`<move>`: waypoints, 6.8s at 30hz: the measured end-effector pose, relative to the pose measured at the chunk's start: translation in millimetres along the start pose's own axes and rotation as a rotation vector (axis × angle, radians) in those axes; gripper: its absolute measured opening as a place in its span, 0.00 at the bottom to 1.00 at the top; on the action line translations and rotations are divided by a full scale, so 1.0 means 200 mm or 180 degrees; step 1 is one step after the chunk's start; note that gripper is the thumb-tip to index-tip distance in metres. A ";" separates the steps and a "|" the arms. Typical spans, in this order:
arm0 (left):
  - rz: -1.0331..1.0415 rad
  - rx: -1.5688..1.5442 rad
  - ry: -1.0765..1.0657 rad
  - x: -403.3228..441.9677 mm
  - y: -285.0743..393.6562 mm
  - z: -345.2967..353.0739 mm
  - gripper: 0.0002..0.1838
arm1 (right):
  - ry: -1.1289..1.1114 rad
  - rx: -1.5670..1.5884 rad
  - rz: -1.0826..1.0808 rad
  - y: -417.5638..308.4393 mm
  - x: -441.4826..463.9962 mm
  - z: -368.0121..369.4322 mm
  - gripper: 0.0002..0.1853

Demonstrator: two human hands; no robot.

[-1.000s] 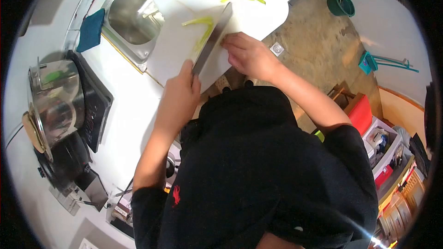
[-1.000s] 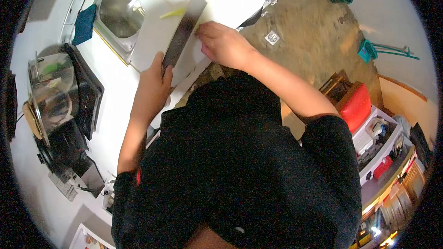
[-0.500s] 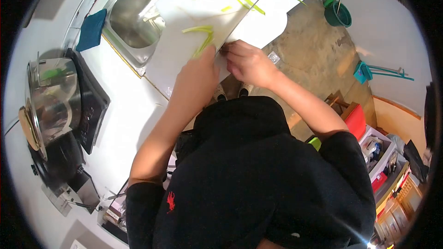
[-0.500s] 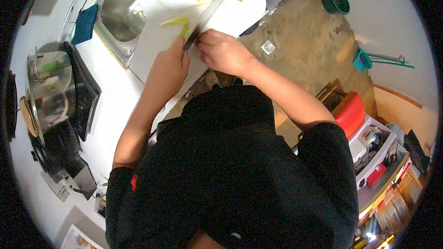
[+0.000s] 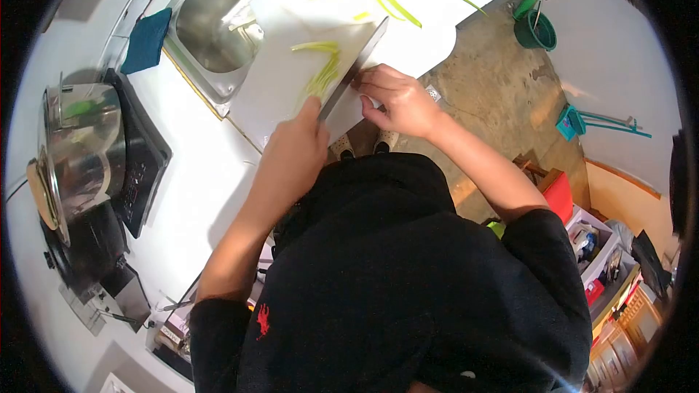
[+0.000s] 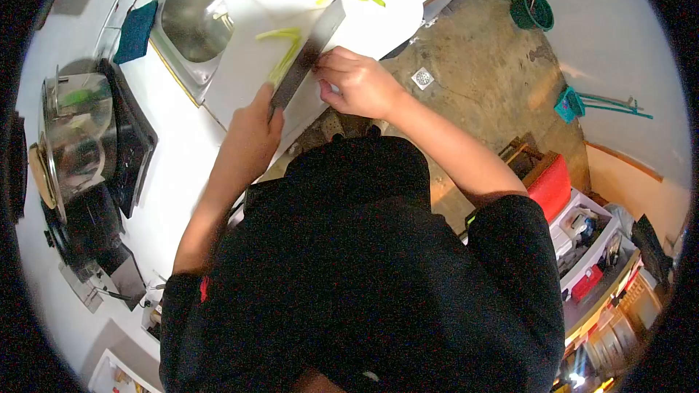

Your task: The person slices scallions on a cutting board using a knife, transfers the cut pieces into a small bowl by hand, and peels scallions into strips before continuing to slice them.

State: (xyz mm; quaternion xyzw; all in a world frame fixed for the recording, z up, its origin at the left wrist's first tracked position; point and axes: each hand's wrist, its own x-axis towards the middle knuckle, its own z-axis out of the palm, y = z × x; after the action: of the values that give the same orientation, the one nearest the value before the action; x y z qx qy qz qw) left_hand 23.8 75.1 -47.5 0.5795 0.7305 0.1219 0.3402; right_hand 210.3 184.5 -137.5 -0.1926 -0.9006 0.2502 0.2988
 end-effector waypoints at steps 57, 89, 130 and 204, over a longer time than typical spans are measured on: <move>-0.0770 -0.2291 0.1580 -0.45 -0.44 -0.33 0.15 | -0.1184 0.0106 -0.0730 -0.32 0.55 0.15 0.14; -0.0613 -0.1407 0.0078 -0.43 -0.34 -0.22 0.16 | -0.0088 -0.0518 0.1698 0.16 0.61 0.00 0.12; -0.0790 0.0732 -0.0011 -0.27 0.25 -0.23 0.11 | -0.0391 0.0780 0.0053 0.30 0.21 -0.05 0.05; 0.0946 -0.2105 0.1454 0.21 0.12 0.17 0.16 | 0.0947 0.1595 0.1858 -0.18 0.21 -0.12 0.09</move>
State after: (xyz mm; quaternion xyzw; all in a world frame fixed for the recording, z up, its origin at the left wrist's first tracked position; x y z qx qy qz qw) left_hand 60.2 113.4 -74.1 0.4963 0.6172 0.5225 0.3159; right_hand 186.7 184.5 -81.3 -0.3953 -0.6663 0.5054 0.3799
